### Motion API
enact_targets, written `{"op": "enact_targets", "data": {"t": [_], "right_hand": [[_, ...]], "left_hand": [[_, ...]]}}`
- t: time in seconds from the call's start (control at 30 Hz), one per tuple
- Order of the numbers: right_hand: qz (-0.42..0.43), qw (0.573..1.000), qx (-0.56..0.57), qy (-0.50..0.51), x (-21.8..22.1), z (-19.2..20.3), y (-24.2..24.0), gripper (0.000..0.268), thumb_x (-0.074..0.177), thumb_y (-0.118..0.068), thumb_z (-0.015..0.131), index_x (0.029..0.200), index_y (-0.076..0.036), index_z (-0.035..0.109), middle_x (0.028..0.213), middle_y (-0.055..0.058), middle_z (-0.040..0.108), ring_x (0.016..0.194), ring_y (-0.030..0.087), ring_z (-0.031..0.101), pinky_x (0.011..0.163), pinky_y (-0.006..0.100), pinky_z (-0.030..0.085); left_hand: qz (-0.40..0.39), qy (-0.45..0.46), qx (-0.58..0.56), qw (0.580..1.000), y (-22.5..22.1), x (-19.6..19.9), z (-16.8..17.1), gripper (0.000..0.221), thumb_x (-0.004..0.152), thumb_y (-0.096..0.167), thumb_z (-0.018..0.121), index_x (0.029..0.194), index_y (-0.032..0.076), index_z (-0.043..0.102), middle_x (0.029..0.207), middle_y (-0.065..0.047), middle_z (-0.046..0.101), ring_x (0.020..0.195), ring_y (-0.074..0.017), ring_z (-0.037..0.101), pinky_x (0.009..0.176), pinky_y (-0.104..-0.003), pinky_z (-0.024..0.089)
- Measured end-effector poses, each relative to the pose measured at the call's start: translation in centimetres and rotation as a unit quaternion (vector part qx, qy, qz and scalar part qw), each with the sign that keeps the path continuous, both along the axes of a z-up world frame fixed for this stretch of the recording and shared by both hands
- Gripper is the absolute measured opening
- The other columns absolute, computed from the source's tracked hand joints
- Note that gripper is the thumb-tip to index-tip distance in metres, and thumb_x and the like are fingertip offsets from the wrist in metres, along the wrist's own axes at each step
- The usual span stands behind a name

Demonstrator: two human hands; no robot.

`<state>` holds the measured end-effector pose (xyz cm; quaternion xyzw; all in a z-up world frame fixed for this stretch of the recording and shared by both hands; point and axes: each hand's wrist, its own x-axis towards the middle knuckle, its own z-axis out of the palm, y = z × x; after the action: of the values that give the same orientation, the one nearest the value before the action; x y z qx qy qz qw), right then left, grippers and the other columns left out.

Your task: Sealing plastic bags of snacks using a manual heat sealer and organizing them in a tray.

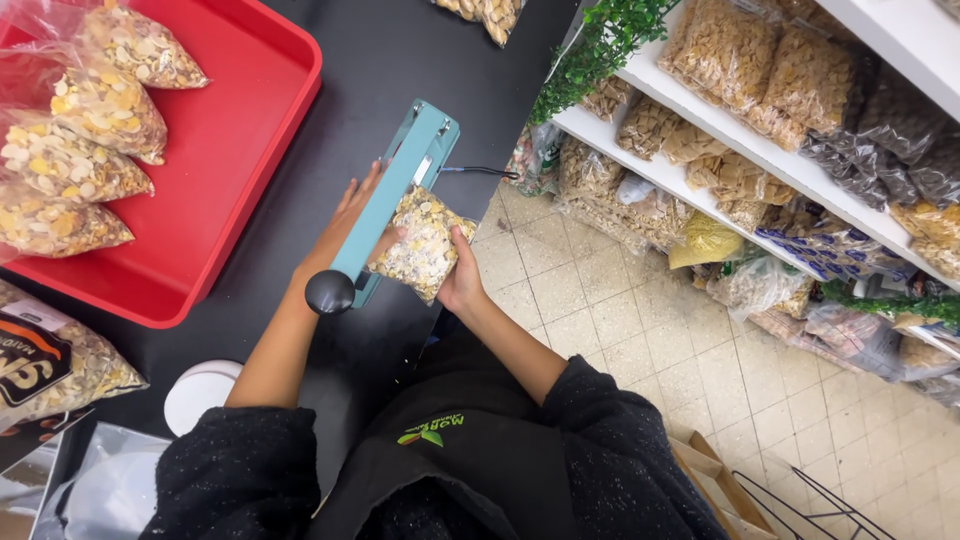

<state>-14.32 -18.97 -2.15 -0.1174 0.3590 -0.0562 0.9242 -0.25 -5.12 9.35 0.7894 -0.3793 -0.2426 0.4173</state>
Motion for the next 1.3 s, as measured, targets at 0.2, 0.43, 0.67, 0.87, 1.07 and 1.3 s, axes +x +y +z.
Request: {"op": "enact_targets", "data": {"t": [0.2,0.43,0.67,0.87,1.07,1.3], "right_hand": [[-0.002,1.000,0.006,0.004,0.4,1.4,0.4,0.074,0.096,-0.050,0.068,0.147,-0.003,0.041,0.144,0.026,0.052,0.131,0.043,0.052,0.106,0.062,0.044],[0.000,1.000,0.001,0.014,0.2,1.7,0.1,0.076,0.095,-0.053,0.066,0.147,-0.004,0.041,0.145,0.025,0.051,0.132,0.042,0.051,0.107,0.061,0.043],[0.003,1.000,-0.005,0.013,0.3,1.6,0.0,0.076,0.094,-0.054,0.067,0.147,-0.005,0.042,0.145,0.024,0.052,0.131,0.042,0.052,0.108,0.062,0.043],[0.008,1.000,-0.016,0.009,0.5,2.4,0.0,0.077,0.095,-0.054,0.066,0.148,-0.004,0.042,0.145,0.025,0.051,0.132,0.042,0.051,0.108,0.062,0.042],[0.020,0.999,-0.032,0.014,0.7,3.4,0.1,0.078,0.095,-0.055,0.064,0.149,-0.004,0.040,0.147,0.025,0.049,0.134,0.042,0.049,0.110,0.061,0.041],[0.026,0.999,-0.040,0.011,0.9,4.4,0.3,0.077,0.096,-0.053,0.064,0.149,-0.003,0.040,0.147,0.026,0.048,0.134,0.043,0.049,0.109,0.062,0.041]], "left_hand": [[0.003,0.050,0.028,0.998,0.6,0.6,-2.5,0.101,0.091,0.065,0.059,0.167,0.014,0.015,0.173,-0.006,0.012,0.158,-0.0328,0.007,0.124,-0.058,0.005],[0.124,0.103,-0.022,0.987,0.7,0.0,2.3,0.062,0.112,0.045,0.038,0.161,0.007,0.038,0.160,-0.003,0.046,0.153,-0.0267,0.029,0.126,-0.043,0.013],[0.061,-0.030,0.035,0.997,5.6,2.1,-10.1,0.058,0.112,0.034,0.032,0.166,0.016,0.020,0.172,-0.008,0.014,0.155,-0.0410,-0.002,0.122,-0.062,0.008],[0.157,0.011,-0.090,0.983,7.0,1.0,-0.6,0.054,0.113,0.030,0.033,0.161,0.005,0.032,0.167,-0.016,0.030,0.155,-0.0410,0.013,0.126,-0.054,0.010],[0.066,-0.017,-0.055,0.996,6.3,-4.0,6.8,0.058,0.101,0.041,0.052,0.151,0.011,0.051,0.157,-0.009,0.048,0.151,-0.0360,0.032,0.122,-0.053,0.025],[0.045,-0.249,0.110,0.961,6.6,-6.3,4.2,0.059,0.096,0.049,0.060,0.142,0.012,0.060,0.158,-0.004,0.051,0.152,-0.0258,0.037,0.123,-0.050,0.027]]}}
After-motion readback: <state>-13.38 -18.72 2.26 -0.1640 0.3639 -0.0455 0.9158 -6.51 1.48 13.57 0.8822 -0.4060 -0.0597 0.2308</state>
